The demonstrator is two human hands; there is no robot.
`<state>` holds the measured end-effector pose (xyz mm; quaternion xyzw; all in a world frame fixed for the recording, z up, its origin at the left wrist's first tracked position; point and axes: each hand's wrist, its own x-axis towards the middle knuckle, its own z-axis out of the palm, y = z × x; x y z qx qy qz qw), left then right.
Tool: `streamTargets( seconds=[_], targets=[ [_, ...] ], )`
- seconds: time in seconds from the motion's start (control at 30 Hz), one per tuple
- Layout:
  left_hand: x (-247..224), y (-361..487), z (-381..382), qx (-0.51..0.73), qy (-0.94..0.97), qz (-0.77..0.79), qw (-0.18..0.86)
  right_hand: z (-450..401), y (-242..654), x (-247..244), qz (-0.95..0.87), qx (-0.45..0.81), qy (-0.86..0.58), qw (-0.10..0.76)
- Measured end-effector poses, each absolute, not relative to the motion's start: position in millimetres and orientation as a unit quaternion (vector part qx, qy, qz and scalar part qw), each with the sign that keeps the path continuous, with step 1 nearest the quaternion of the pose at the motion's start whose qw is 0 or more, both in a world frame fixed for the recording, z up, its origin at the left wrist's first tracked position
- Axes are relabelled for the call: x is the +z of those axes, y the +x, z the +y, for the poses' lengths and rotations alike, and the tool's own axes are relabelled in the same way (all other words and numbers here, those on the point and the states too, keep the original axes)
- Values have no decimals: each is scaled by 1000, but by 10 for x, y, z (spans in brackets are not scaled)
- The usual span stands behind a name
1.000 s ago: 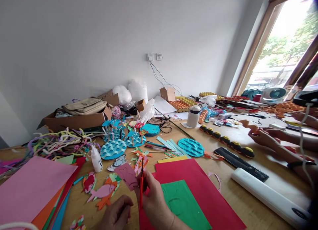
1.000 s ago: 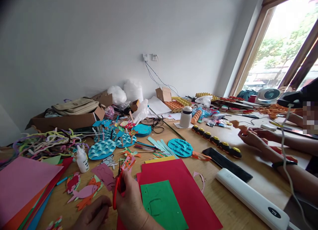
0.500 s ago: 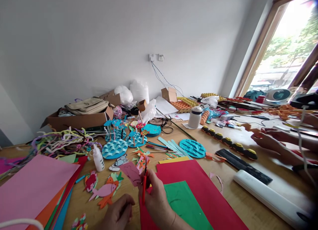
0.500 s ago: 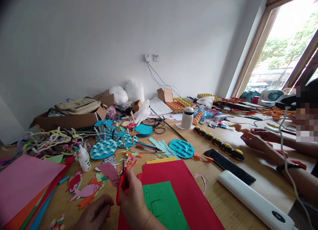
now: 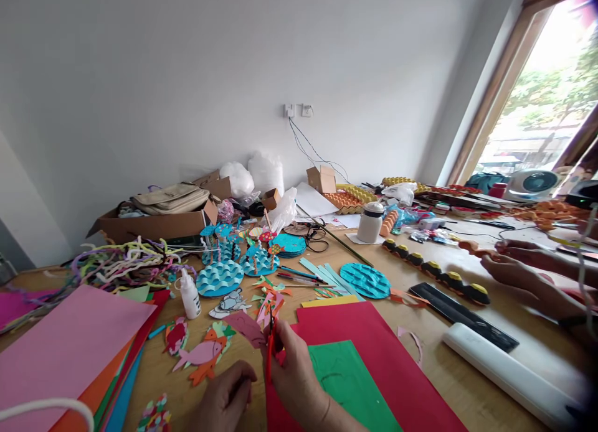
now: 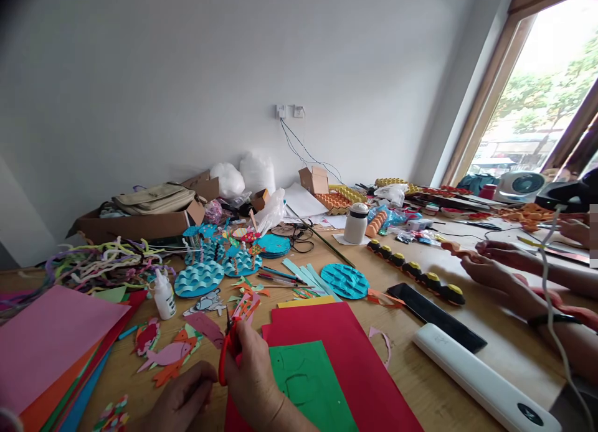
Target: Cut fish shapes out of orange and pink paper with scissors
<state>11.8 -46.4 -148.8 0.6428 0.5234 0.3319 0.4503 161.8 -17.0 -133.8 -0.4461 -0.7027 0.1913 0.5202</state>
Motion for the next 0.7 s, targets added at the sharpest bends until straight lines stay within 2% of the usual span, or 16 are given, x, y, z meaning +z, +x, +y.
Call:
streamTargets(
  seconds=[0.7],
  targets=[
    [-1488,223,-423,387,583,553,452,-208,1640,-1300,-720,155,-460,495]
  ],
)
